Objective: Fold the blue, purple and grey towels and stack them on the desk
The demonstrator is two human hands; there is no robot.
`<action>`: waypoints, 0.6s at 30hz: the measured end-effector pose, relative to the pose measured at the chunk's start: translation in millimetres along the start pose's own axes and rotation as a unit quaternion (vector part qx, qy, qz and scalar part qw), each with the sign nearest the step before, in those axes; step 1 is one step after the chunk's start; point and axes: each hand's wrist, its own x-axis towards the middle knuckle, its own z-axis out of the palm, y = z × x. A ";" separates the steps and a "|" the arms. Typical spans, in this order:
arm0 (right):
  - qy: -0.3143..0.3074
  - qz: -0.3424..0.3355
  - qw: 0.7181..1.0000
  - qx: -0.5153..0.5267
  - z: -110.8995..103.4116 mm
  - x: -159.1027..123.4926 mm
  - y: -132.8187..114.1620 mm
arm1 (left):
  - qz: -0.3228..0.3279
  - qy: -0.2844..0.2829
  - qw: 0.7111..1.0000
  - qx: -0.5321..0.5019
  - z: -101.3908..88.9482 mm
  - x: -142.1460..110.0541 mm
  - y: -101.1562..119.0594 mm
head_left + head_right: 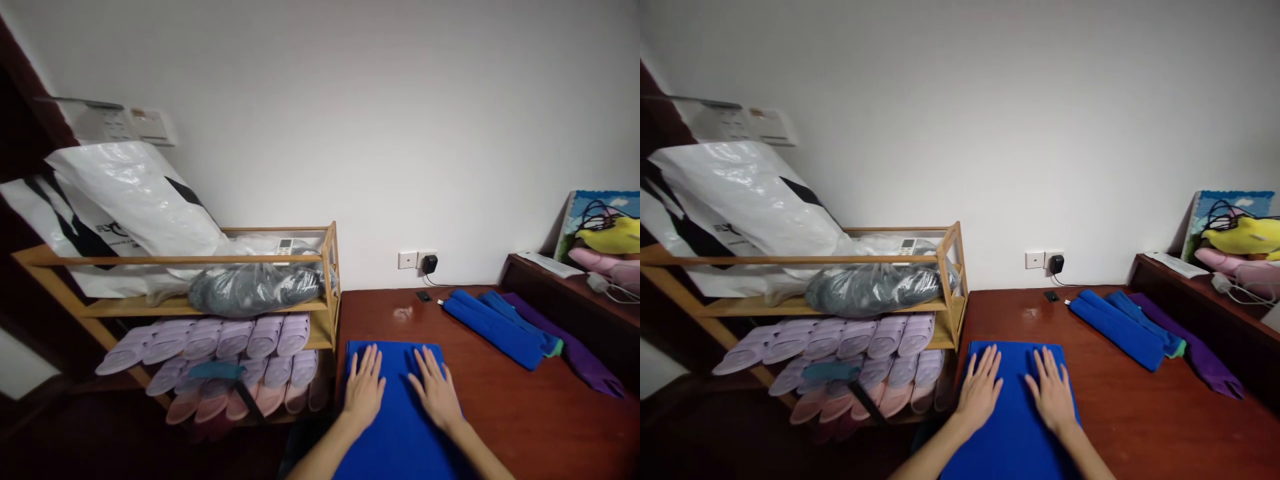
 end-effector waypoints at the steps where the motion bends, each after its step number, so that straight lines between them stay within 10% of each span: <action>1: -0.008 -0.030 0.999 0.009 1.5 -15.6 -9.0 | 0.032 -0.011 0.999 -0.013 0.5 -9.4 3.9; 18: -0.057 -0.076 0.995 0.034 0.0 -94.8 -25.0 | 0.088 -0.096 0.988 -0.079 -20.0 -71.6 56.4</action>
